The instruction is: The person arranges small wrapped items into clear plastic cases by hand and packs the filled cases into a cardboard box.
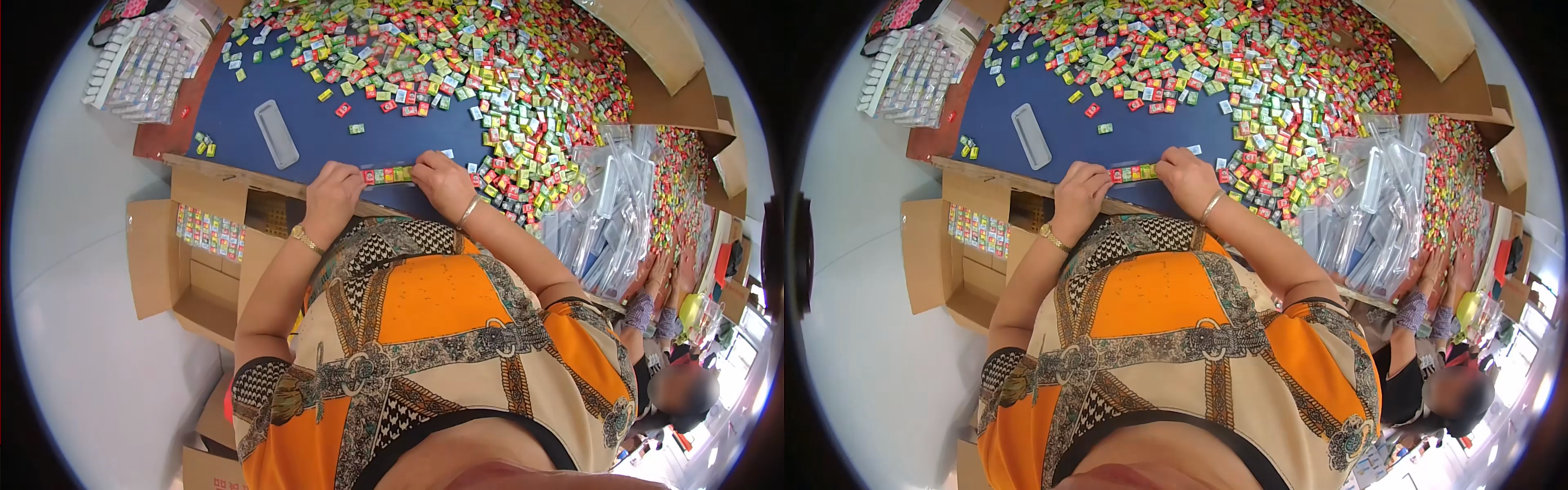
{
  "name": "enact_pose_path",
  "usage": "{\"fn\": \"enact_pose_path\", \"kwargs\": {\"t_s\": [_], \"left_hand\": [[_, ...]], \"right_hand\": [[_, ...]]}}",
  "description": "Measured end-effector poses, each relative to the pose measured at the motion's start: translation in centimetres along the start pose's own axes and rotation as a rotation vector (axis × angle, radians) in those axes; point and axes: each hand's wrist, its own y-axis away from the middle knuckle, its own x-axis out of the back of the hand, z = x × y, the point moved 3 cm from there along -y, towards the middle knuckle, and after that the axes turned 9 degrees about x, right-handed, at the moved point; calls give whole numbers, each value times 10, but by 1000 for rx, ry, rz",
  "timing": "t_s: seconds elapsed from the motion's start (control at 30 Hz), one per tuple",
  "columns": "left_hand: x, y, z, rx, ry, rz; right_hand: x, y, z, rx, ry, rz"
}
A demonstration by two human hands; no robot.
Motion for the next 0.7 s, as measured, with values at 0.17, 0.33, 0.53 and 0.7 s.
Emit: {"fn": "enact_pose_path", "kwargs": {"t_s": [0.17, 0.33, 0.53, 0.7], "left_hand": [[12, -14, 12, 83, -70, 38], [12, -15, -2, 83, 9, -118], [54, -49, -51, 524, -503, 517], [45, -41, -121, 876, -397, 181]], "right_hand": [[10, -13, -6, 76, 49, 9], [20, -22, 2, 53, -87, -58], [13, -56, 25, -85, -139, -19], [0, -72, 25, -60, -116, -18]]}}
